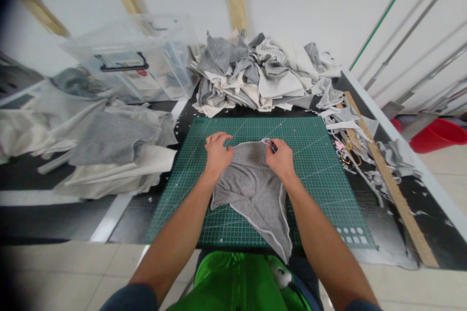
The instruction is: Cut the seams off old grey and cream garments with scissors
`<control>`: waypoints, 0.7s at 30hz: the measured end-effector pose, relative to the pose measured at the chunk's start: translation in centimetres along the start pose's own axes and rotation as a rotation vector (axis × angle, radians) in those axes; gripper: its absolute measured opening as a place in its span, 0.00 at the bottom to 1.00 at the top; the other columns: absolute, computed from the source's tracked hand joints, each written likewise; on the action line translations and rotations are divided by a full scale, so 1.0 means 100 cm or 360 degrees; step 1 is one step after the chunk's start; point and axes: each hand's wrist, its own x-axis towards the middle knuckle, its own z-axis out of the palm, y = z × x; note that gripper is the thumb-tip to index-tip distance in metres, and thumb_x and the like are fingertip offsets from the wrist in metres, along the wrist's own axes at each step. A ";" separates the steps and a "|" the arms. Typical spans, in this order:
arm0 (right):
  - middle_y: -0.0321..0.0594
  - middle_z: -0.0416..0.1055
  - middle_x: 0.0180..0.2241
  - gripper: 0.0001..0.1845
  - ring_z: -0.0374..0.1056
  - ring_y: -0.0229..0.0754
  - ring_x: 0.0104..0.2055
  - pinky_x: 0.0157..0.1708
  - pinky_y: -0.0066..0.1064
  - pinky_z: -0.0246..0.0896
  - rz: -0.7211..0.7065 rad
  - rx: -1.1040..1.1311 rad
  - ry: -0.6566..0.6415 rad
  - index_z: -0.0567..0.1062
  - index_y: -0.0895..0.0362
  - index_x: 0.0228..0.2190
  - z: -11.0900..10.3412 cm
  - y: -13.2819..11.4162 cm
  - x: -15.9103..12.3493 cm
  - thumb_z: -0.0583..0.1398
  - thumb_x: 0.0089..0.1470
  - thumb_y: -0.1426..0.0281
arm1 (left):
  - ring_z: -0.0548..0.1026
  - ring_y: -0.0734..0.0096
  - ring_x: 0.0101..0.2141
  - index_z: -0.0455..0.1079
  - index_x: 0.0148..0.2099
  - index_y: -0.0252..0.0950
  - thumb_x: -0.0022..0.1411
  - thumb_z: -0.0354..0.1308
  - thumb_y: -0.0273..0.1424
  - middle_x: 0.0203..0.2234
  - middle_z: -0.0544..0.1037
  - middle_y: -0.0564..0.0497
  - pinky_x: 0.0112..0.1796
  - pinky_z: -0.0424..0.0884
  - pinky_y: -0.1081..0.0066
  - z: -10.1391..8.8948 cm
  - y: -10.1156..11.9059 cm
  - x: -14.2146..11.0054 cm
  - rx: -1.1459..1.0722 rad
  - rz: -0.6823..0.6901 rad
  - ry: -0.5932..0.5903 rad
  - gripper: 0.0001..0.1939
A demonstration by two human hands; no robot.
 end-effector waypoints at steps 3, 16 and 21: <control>0.36 0.73 0.29 0.14 0.63 0.38 0.29 0.32 0.30 0.59 -0.0053 0.0380 -0.0223 0.77 0.56 0.33 -0.005 -0.020 -0.005 0.60 0.59 0.58 | 0.67 0.56 0.61 0.75 0.55 0.41 0.54 0.58 0.19 0.58 0.75 0.45 0.63 0.59 0.54 0.004 0.011 -0.002 -0.0436 0.0359 -0.0155 0.26; 0.32 0.66 0.26 0.21 0.57 0.35 0.26 0.25 0.28 0.55 0.0410 0.1432 -0.0437 0.76 0.54 0.35 -0.008 -0.043 -0.016 0.70 0.49 0.51 | 0.64 0.77 0.22 0.76 0.34 0.35 0.52 0.70 0.40 0.21 0.71 0.56 0.27 0.59 0.73 -0.005 0.020 -0.007 -0.1758 -0.0261 -0.0743 0.14; 0.31 0.61 0.25 0.20 0.54 0.35 0.25 0.23 0.27 0.51 0.0389 0.1428 -0.0429 0.75 0.54 0.32 -0.008 -0.044 -0.017 0.68 0.52 0.51 | 0.66 0.75 0.26 0.76 0.34 0.36 0.54 0.68 0.40 0.24 0.73 0.55 0.29 0.60 0.73 -0.009 0.025 -0.008 -0.1801 -0.0266 -0.0653 0.12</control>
